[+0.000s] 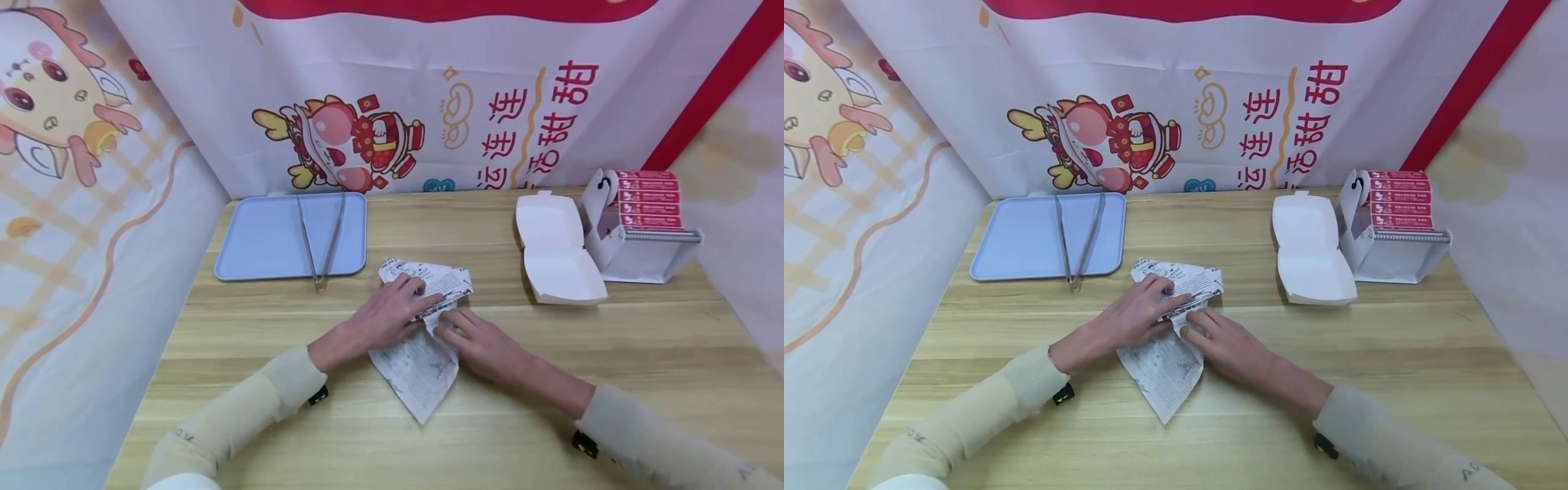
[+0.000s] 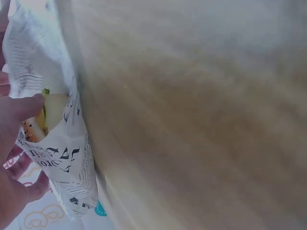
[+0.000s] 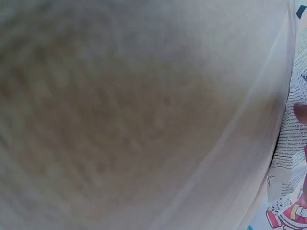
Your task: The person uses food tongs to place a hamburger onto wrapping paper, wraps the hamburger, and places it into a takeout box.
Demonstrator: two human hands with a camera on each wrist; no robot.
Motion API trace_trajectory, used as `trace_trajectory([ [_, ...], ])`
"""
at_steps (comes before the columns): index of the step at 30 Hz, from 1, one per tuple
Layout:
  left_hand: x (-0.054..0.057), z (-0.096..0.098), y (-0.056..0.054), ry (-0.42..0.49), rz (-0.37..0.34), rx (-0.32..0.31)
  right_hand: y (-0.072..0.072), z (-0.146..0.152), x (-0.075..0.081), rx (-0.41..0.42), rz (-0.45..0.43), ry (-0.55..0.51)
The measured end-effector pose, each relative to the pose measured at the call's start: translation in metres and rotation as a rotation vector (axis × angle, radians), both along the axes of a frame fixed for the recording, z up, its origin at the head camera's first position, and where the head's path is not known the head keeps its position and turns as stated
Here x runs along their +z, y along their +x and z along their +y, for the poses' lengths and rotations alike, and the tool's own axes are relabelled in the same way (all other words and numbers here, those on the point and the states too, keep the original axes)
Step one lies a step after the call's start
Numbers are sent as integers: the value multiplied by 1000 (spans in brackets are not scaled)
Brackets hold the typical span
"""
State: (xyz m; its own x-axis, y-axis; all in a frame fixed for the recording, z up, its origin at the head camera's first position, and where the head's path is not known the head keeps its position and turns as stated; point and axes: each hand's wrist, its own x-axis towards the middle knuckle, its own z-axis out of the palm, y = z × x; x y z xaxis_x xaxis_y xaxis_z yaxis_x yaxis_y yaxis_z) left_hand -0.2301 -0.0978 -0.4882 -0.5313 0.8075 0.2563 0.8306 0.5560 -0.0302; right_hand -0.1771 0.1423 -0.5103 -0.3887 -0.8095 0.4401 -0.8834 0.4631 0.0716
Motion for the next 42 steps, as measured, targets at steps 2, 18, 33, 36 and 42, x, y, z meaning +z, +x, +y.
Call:
trace_trajectory([
  [2, 2, 1, -2, -5, 4, -13, -3, 0, 0, 2, 23, 13],
  [18, 6, 0, -17, -17, -32, -153, -18, 7, -2, -36, -29, -204],
  [33, 28, -26, -16, -211, -196, -263, -18, 14, 3, -163, -280, -360],
  [36, 29, -30, -13, -297, -223, -245, -19, 13, 4, -230, -370, -411],
  [42, 19, -34, -5, -402, -168, -219, -22, 10, 6, -328, -522, -509],
])
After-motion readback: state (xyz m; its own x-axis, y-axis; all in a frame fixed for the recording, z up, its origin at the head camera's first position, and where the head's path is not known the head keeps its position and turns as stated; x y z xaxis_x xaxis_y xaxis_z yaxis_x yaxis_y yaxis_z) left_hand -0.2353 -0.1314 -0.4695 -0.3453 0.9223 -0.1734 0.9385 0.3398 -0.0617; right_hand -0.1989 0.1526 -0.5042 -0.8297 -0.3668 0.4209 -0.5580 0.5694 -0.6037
